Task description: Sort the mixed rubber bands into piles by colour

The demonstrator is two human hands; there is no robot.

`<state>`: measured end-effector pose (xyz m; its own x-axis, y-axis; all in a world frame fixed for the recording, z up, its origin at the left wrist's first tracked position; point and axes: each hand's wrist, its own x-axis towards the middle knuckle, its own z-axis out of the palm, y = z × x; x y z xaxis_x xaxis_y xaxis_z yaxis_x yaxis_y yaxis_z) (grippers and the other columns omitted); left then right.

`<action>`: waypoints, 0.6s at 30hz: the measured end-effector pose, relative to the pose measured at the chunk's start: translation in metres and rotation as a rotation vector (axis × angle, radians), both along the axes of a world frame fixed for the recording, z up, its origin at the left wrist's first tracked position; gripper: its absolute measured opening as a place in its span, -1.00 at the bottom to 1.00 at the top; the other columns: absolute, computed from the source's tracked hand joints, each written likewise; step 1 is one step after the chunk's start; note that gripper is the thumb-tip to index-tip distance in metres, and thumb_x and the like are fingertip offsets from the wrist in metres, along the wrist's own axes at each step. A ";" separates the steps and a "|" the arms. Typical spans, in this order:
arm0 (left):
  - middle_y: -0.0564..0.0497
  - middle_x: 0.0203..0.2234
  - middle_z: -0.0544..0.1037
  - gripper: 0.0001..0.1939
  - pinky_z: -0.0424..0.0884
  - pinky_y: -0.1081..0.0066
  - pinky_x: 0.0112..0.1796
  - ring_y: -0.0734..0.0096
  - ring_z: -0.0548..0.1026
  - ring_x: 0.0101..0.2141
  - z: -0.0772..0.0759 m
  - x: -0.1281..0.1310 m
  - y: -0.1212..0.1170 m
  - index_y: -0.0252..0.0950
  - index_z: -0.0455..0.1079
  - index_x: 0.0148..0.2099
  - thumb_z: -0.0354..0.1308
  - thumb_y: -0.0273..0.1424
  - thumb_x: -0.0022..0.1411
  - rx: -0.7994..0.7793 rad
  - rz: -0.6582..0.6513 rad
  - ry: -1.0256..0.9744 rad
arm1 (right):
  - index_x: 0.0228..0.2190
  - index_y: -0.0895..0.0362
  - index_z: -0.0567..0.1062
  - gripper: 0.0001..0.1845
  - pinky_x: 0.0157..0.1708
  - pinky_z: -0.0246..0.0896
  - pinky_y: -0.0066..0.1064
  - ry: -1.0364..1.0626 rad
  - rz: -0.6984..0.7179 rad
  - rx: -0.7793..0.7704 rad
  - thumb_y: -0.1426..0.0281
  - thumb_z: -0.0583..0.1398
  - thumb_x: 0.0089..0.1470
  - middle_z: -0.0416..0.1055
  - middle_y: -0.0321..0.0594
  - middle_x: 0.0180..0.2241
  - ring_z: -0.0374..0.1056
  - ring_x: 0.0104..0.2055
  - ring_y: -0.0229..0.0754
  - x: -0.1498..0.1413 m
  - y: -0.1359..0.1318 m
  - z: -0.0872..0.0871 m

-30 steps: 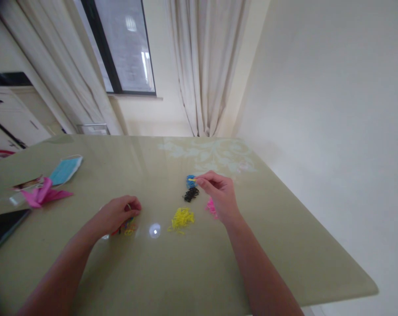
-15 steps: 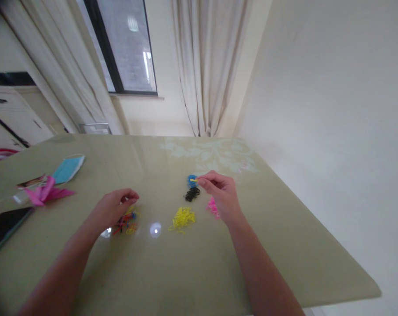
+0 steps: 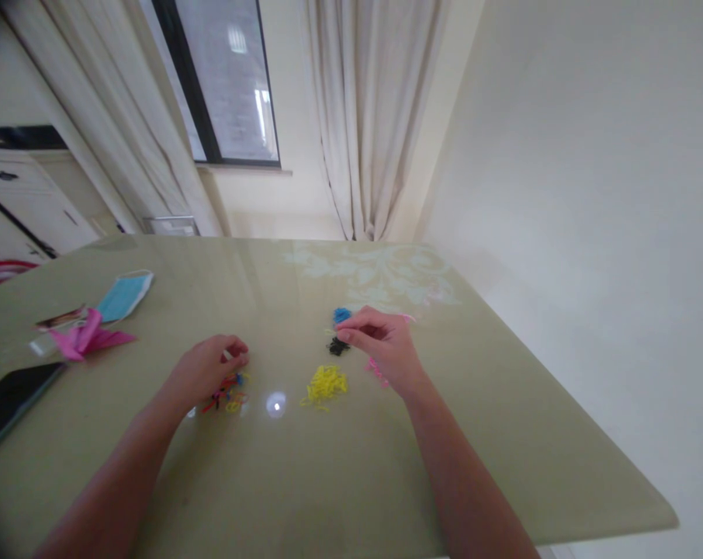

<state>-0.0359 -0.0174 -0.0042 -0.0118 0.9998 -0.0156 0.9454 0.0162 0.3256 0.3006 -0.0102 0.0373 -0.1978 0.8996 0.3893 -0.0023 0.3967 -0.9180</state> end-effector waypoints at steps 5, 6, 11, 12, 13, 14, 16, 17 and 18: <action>-0.07 -0.23 0.67 -0.83 0.41 0.34 -0.19 0.16 0.61 -0.18 -0.004 0.002 0.002 -0.19 0.55 -0.23 0.11 -0.35 0.30 -0.030 0.005 -0.001 | -0.37 0.04 0.75 -0.92 -0.43 0.14 -0.38 -0.428 0.170 0.043 0.30 0.44 0.09 0.47 -0.26 -0.45 0.27 -0.44 -0.25 -0.011 -0.003 -0.008; -0.07 -0.24 0.67 -0.82 0.40 0.33 -0.18 0.15 0.61 -0.18 -0.005 0.002 0.003 -0.19 0.55 -0.22 0.11 -0.36 0.31 -0.032 0.009 -0.008 | -0.37 0.04 0.75 -0.95 -0.42 0.14 -0.39 -0.506 0.202 0.048 0.34 0.43 0.10 0.47 -0.26 -0.44 0.28 -0.43 -0.26 -0.014 -0.003 -0.012; -0.11 -0.21 0.65 -0.81 0.40 0.30 -0.14 0.14 0.59 -0.15 -0.004 0.007 0.002 -0.22 0.52 -0.23 0.07 -0.37 0.33 0.008 0.010 -0.029 | -0.37 0.07 0.75 -0.91 -0.36 0.16 -0.41 -0.743 0.269 0.051 0.49 0.40 0.11 0.50 -0.24 -0.39 0.37 -0.36 -0.25 -0.022 -0.001 -0.027; -0.10 -0.21 0.65 -0.80 0.41 0.30 -0.14 0.14 0.59 -0.15 -0.002 0.009 0.001 -0.22 0.51 -0.22 0.06 -0.36 0.34 0.024 0.014 -0.048 | -0.36 0.08 0.74 -0.91 -0.35 0.16 -0.41 -0.770 0.267 0.050 0.50 0.40 0.10 0.50 -0.24 -0.38 0.38 -0.35 -0.24 -0.022 0.000 -0.028; -0.09 -0.23 0.65 -0.80 0.41 0.29 -0.15 0.15 0.59 -0.16 0.001 0.012 0.000 -0.22 0.50 -0.21 0.04 -0.34 0.35 0.040 0.016 -0.081 | -0.36 0.09 0.74 -0.91 -0.34 0.16 -0.41 -0.792 0.260 0.047 0.51 0.40 0.09 0.51 -0.23 -0.37 0.39 -0.34 -0.23 -0.021 0.000 -0.028; -0.08 -0.25 0.65 -0.79 0.42 0.30 -0.16 0.17 0.59 -0.18 0.004 0.016 -0.001 -0.21 0.48 -0.21 0.03 -0.32 0.37 0.055 0.008 -0.132 | -0.35 0.09 0.74 -0.90 -0.33 0.16 -0.41 -0.811 0.252 0.043 0.52 0.41 0.07 0.52 -0.23 -0.37 0.39 -0.34 -0.23 -0.021 0.000 -0.028; -0.04 -0.28 0.66 -0.78 0.44 0.30 -0.16 0.20 0.60 -0.22 0.009 0.024 -0.004 -0.21 0.47 -0.21 0.04 -0.25 0.37 0.072 -0.042 -0.285 | -0.33 0.11 0.74 -0.86 -0.33 0.16 -0.41 -0.831 0.240 0.031 0.55 0.42 0.03 0.52 -0.23 -0.35 0.38 -0.36 -0.24 -0.019 0.001 -0.026; -0.03 -0.29 0.67 -0.78 0.45 0.31 -0.15 0.22 0.60 -0.22 0.012 0.028 -0.005 -0.21 0.47 -0.21 0.06 -0.22 0.36 0.073 -0.080 -0.377 | -0.32 0.12 0.73 -0.86 -0.34 0.15 -0.41 -0.828 0.233 0.028 0.54 0.43 0.03 0.52 -0.23 -0.35 0.36 -0.38 -0.25 -0.018 0.001 -0.025; -0.02 -0.29 0.67 -0.77 0.47 0.31 -0.14 0.23 0.61 -0.22 0.013 0.033 -0.007 -0.21 0.47 -0.21 0.09 -0.19 0.34 0.069 -0.120 -0.470 | -0.31 0.12 0.73 -0.87 -0.35 0.15 -0.41 -0.813 0.223 0.029 0.53 0.43 0.04 0.51 -0.23 -0.36 0.34 -0.40 -0.26 -0.017 0.001 -0.024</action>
<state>-0.0029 -0.0241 0.0089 0.0955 0.9926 0.0748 0.6899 -0.1202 0.7138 0.2831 -0.0093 0.0137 -0.5980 0.7983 0.0712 0.5737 0.4884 -0.6575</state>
